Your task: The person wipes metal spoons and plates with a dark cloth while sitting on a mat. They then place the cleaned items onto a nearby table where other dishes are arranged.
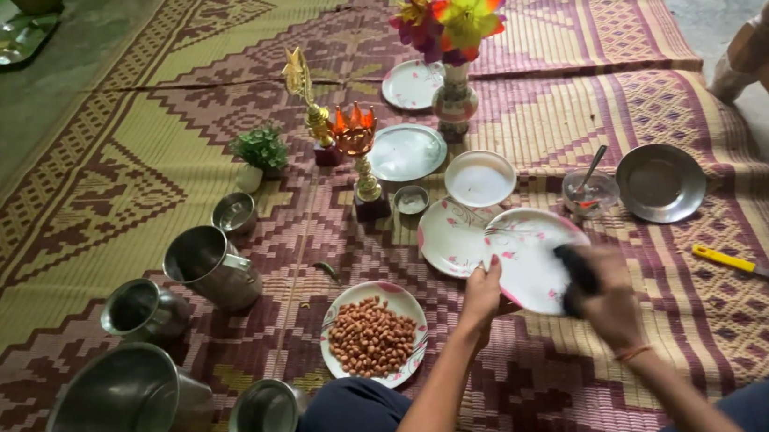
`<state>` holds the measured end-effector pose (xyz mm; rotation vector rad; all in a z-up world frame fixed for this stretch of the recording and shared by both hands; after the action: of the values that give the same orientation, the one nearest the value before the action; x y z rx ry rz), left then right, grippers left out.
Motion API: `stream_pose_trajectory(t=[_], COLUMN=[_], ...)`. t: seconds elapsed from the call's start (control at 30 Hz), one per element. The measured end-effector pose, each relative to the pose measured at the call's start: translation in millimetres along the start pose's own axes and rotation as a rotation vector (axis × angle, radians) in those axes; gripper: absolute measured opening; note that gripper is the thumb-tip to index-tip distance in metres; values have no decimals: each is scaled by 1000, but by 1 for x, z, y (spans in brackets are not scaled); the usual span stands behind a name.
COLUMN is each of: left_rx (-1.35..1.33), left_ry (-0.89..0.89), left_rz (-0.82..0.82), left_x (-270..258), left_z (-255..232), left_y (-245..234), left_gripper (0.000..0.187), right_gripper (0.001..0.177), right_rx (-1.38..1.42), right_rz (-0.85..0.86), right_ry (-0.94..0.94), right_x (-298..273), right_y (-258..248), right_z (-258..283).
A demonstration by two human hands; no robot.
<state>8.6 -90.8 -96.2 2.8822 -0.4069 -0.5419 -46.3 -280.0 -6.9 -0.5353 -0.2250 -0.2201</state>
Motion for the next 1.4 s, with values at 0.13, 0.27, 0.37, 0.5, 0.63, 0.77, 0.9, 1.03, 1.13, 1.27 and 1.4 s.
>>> stream_pose_trajectory(t=[0.13, 0.27, 0.37, 0.5, 0.63, 0.77, 0.9, 1.03, 1.13, 1.27, 1.4], left_rx=[92, 219, 297, 319, 273, 222, 29, -17, -35, -175, -23], left_ry=[-5, -94, -79, -9, 9, -44, 62, 46, 21, 2, 22], left_rz=[-116, -159, -169, -155, -117, -176, -181, -180, -155, -139, -133], left_x=[-4, -17, -21, -15, -9, 4, 19, 28, 32, 33, 28], left_z=[-1, -13, -22, -24, -16, -11, 1, 19, 21, 17, -2], left_y=[-13, -22, -21, -14, -18, -32, -28, -30, -39, -50, -50], left_gripper=[56, 56, 58, 46, 37, 31, 32, 32, 35, 36, 40], right_gripper=[56, 60, 60, 65, 64, 63, 65, 68, 72, 64, 54], right_rx=[166, 86, 100, -32, -201, -490, -275, -288, -244, -183, -299], right_rz=[449, 548, 577, 484, 343, 261, 288, 266, 308, 437, 435], right_ry=[-97, -169, -129, -150, -101, -121, 271, -160, -330, -458, -461], right_x=[-18, -5, 9, 34, 49, 36, 1, -22, -34, -20, 1], right_y=[80, 94, 94, 89, 62, 54, 63, 84, 79, 49, 5], right_z=[22, 30, 24, 3, -35, -43, -31, 46, 72, 61, 30])
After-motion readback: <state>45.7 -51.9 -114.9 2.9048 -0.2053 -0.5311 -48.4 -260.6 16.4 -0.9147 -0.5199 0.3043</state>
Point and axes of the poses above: each hand's wrist, its own x-axis towards the middle knuckle, its own y-axis out of the palm, z = x × y, the point moved 6 cm from there along x, towards the middle knuckle, and after that the axes turned 12 degrees about x, right-handed, at the moved point
